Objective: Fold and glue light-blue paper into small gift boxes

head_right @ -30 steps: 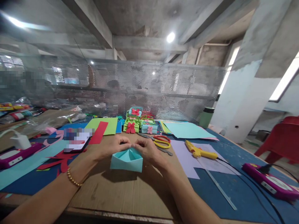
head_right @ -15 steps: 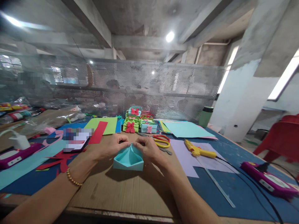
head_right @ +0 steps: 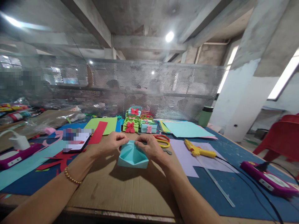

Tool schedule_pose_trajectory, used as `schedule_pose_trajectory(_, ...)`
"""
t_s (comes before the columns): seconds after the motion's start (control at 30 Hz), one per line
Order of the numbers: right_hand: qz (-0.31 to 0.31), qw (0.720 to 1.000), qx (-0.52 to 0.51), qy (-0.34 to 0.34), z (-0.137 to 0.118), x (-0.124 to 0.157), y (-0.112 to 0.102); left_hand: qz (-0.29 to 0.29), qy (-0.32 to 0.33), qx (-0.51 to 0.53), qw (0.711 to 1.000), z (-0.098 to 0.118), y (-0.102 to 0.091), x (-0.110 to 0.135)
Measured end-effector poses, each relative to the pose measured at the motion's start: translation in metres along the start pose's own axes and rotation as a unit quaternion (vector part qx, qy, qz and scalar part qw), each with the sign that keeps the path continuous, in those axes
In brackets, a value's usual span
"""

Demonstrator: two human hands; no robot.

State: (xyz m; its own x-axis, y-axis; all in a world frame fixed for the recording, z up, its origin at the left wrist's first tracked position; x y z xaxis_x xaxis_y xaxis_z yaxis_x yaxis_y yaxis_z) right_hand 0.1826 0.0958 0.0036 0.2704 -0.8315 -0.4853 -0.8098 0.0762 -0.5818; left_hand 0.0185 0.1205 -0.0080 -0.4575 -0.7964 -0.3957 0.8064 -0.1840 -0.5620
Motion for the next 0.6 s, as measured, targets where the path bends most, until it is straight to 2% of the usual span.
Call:
schedule_pose_trajectory(0.4,-0.010,1.000,-0.001,-0.012,0.001,-0.001,-0.001,-0.023,0.030,-0.039,0.999,-0.002,-0.004,-0.002)
schedule_pose_trajectory(0.6,-0.022,0.999,0.007,-0.023,-0.012,0.003,0.001,-0.012,0.027,-0.044,0.999,0.011,0.000,0.003)
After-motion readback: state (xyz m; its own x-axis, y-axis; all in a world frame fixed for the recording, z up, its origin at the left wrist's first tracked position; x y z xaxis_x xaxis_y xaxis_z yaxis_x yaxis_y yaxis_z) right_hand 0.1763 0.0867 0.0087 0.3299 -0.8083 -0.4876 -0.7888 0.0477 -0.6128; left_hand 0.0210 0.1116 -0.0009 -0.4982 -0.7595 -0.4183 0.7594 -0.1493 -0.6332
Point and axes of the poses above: each hand's wrist, its own x-axis away from the middle knuckle, its own y-axis out of the palm, z = x × y, the point moved 6 cm from there along -x, towards the middle knuckle, and after that the axes turned 5 degrees about z, right-handed, at the moved point
